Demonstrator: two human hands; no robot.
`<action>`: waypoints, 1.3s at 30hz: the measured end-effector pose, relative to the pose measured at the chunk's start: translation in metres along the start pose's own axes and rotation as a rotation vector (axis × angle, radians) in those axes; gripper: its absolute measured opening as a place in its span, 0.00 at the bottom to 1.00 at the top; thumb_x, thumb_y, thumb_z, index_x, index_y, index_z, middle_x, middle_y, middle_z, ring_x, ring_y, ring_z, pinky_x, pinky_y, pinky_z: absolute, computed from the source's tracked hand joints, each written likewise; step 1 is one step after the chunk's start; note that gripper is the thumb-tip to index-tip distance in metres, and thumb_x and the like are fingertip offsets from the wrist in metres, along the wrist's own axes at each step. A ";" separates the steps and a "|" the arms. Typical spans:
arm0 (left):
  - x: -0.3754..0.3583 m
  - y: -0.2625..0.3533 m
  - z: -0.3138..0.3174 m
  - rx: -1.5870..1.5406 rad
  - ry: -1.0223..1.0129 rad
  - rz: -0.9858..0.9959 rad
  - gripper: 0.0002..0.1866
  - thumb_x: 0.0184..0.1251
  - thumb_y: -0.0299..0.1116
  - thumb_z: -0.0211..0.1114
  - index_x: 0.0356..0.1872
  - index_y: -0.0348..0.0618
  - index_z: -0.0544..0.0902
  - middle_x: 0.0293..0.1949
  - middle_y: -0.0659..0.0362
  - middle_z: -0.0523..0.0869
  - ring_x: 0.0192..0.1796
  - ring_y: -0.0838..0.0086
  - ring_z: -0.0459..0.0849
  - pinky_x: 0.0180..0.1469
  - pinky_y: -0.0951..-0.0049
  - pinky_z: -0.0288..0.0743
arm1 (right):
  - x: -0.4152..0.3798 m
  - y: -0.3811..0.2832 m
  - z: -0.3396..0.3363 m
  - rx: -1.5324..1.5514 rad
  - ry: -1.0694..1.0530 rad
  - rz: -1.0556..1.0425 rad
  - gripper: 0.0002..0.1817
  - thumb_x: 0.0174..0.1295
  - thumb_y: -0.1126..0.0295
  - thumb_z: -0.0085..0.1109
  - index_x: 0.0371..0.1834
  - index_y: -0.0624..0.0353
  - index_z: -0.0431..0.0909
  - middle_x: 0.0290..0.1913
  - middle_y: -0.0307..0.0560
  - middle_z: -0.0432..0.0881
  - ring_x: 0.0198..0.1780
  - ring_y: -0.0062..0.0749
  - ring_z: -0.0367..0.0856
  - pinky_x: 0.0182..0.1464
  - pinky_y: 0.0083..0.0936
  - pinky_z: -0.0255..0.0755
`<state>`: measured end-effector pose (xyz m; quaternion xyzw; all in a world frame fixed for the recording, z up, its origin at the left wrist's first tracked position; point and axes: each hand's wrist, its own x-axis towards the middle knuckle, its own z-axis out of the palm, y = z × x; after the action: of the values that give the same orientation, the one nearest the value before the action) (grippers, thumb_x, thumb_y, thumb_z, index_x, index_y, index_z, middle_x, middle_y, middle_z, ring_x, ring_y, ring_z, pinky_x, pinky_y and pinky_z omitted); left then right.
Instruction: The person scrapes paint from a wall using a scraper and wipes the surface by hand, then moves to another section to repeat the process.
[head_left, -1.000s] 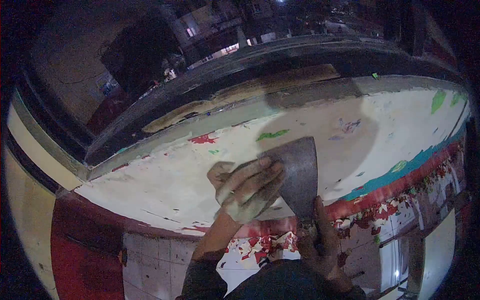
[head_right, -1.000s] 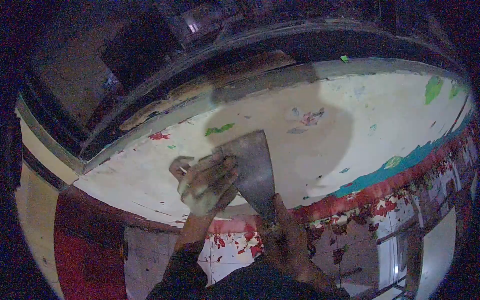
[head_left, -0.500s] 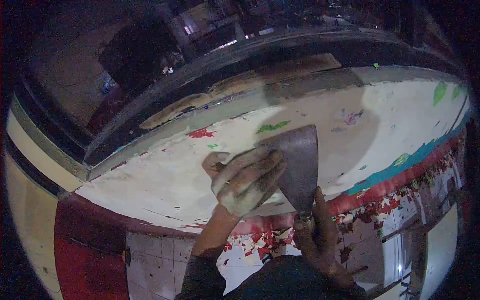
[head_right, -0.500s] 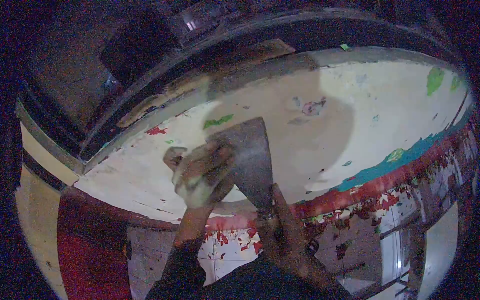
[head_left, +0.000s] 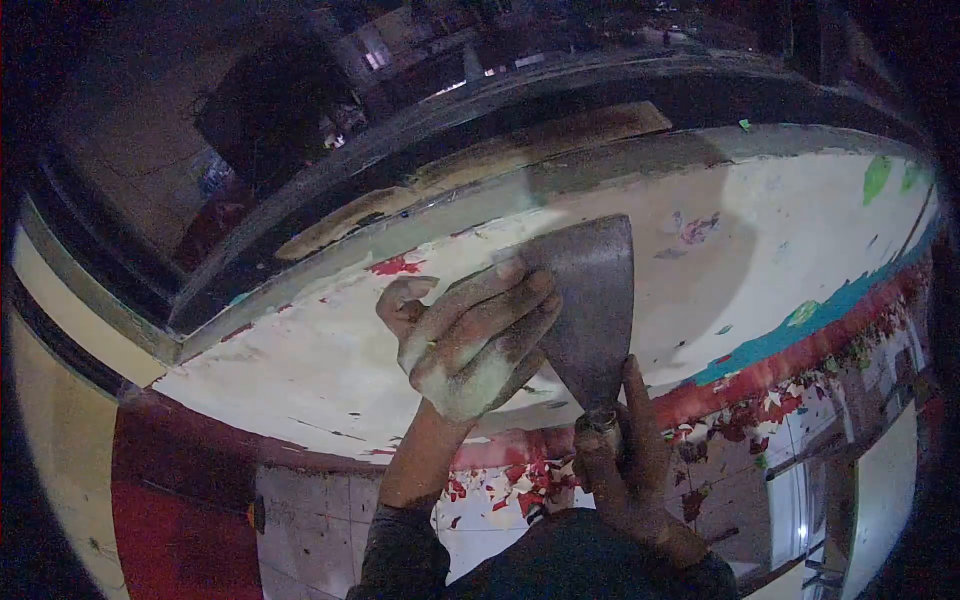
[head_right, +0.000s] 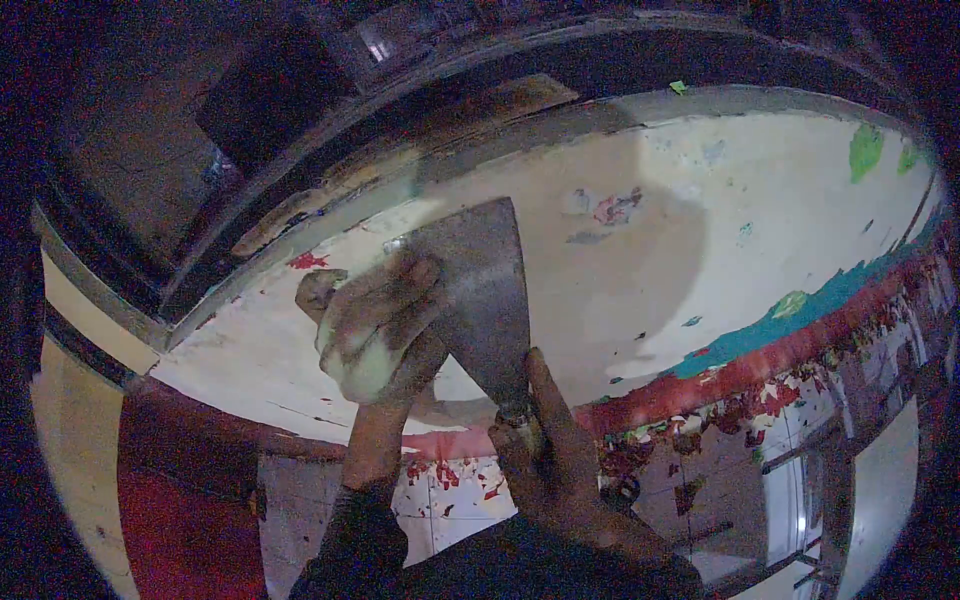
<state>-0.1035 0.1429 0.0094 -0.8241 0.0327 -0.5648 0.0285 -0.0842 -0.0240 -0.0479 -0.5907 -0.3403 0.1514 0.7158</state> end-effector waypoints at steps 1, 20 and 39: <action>0.003 0.004 -0.005 -0.006 -0.042 0.000 0.12 0.34 0.31 0.69 0.25 0.59 0.83 0.33 0.71 0.84 0.41 0.83 0.81 0.46 0.71 0.57 | -0.004 0.002 -0.002 -0.004 -0.009 -0.002 0.33 0.58 0.74 0.47 0.65 0.68 0.43 0.26 0.45 0.74 0.24 0.24 0.72 0.24 0.22 0.67; 0.002 -0.012 -0.004 -0.014 -0.231 0.157 0.13 0.42 0.27 0.66 0.35 0.47 0.80 0.41 0.61 0.81 0.45 0.75 0.79 0.52 0.72 0.67 | -0.009 0.012 0.004 0.037 0.076 0.045 0.35 0.57 0.74 0.50 0.65 0.67 0.43 0.28 0.45 0.75 0.25 0.21 0.71 0.25 0.20 0.67; 0.009 -0.008 -0.002 0.101 -0.146 0.206 0.13 0.38 0.27 0.67 0.30 0.56 0.83 0.36 0.66 0.84 0.43 0.78 0.80 0.50 0.75 0.64 | -0.006 0.021 0.007 0.127 0.060 -0.039 0.35 0.58 0.74 0.49 0.65 0.68 0.40 0.29 0.45 0.73 0.26 0.24 0.70 0.28 0.20 0.67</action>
<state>-0.1023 0.1503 0.0190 -0.8527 0.0867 -0.4985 0.1301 -0.0891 -0.0171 -0.0691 -0.5414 -0.3199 0.1408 0.7647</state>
